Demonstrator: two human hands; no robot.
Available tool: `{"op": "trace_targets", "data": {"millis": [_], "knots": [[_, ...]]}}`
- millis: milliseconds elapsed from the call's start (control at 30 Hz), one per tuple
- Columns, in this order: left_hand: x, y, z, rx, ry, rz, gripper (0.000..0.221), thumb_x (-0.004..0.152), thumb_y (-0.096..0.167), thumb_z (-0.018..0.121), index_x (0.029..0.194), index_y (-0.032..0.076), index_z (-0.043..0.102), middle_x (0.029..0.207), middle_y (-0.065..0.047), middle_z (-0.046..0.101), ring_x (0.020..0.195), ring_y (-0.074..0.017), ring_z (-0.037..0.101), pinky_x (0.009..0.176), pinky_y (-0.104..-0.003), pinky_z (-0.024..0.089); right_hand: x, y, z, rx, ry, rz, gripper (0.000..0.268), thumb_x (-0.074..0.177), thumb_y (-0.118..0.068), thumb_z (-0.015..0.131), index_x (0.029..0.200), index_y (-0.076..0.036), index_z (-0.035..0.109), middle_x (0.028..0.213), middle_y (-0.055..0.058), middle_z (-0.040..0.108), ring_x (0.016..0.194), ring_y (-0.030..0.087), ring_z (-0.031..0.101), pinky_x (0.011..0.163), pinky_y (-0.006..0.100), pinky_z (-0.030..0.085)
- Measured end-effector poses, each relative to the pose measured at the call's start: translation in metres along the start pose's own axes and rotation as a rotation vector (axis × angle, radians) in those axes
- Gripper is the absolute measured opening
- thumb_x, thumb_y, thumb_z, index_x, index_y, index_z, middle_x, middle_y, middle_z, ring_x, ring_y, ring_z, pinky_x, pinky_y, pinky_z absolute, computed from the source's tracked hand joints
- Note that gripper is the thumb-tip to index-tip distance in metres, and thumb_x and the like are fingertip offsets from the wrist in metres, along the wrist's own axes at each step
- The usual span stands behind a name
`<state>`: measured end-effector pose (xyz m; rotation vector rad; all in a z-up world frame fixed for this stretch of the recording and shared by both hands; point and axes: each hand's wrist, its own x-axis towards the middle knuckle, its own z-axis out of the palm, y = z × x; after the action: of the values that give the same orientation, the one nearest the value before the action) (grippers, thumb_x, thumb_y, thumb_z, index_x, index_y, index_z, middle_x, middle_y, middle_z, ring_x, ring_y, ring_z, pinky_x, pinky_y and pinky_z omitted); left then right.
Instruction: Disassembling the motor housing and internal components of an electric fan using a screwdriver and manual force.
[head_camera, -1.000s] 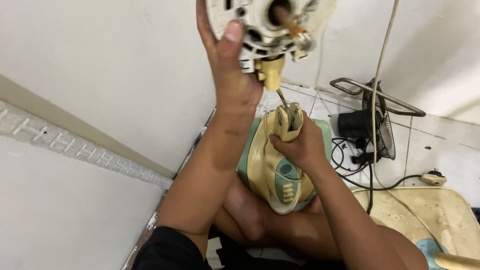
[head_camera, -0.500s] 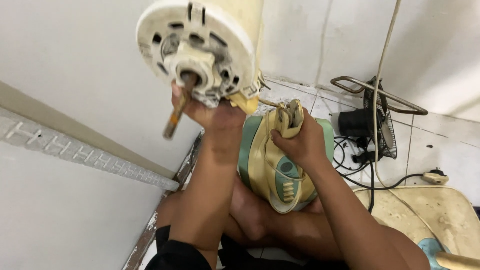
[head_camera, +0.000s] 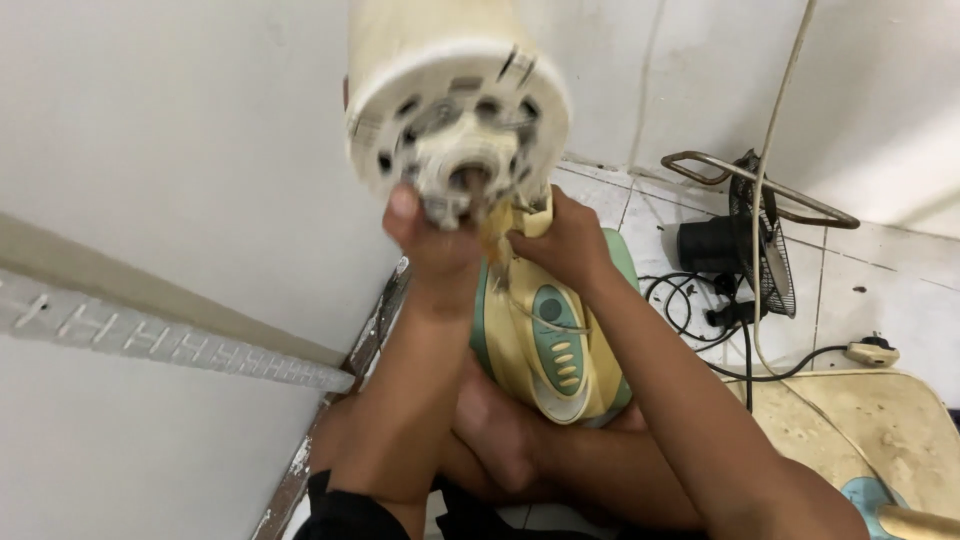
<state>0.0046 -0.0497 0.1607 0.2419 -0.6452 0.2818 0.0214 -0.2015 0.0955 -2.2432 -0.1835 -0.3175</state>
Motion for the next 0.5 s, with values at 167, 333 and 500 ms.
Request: {"op": "trace_targets", "data": {"millis": [167, 333, 500], "knots": [[0.051, -0.021, 0.0, 0.316, 0.113, 0.097, 0.105, 0.082, 0.03, 0.073, 0.17, 0.017, 0.019, 0.162, -0.018, 0.044, 0.146, -0.0336, 0.05, 0.126, -0.05, 0.043, 0.014, 0.012, 0.006, -0.005, -0.065, -0.01, 0.054, 0.069, -0.03, 0.083, 0.115, -0.006, 0.068, 0.091, 0.013, 0.076, 0.076, 0.03, 0.071, 0.071, 0.039, 0.056], [0.043, -0.036, -0.018, 0.651, 0.015, 0.081, 0.08, 0.1, 0.03, 0.051, 0.168, 0.01, 0.013, 0.165, -0.019, 0.041, 0.152, -0.0316, 0.047, 0.133, -0.045, 0.039, 0.035, 0.048, 0.015, -0.025, -0.106, 0.171, 0.058, 0.071, -0.031, 0.085, 0.118, -0.005, 0.066, 0.095, 0.014, 0.076, 0.078, 0.029, 0.073, 0.071, 0.039, 0.057], [0.045, -0.059, -0.052, 0.359, 0.19, -0.049, 0.096, 0.085, 0.025, 0.065, 0.168, 0.015, 0.019, 0.161, -0.018, 0.041, 0.146, -0.0332, 0.047, 0.124, -0.046, 0.038, 0.055, 0.075, 0.025, -0.016, -0.152, 0.222, 0.063, 0.074, -0.036, 0.084, 0.123, -0.003, 0.063, 0.099, 0.014, 0.076, 0.082, 0.028, 0.073, 0.073, 0.037, 0.057]]}}
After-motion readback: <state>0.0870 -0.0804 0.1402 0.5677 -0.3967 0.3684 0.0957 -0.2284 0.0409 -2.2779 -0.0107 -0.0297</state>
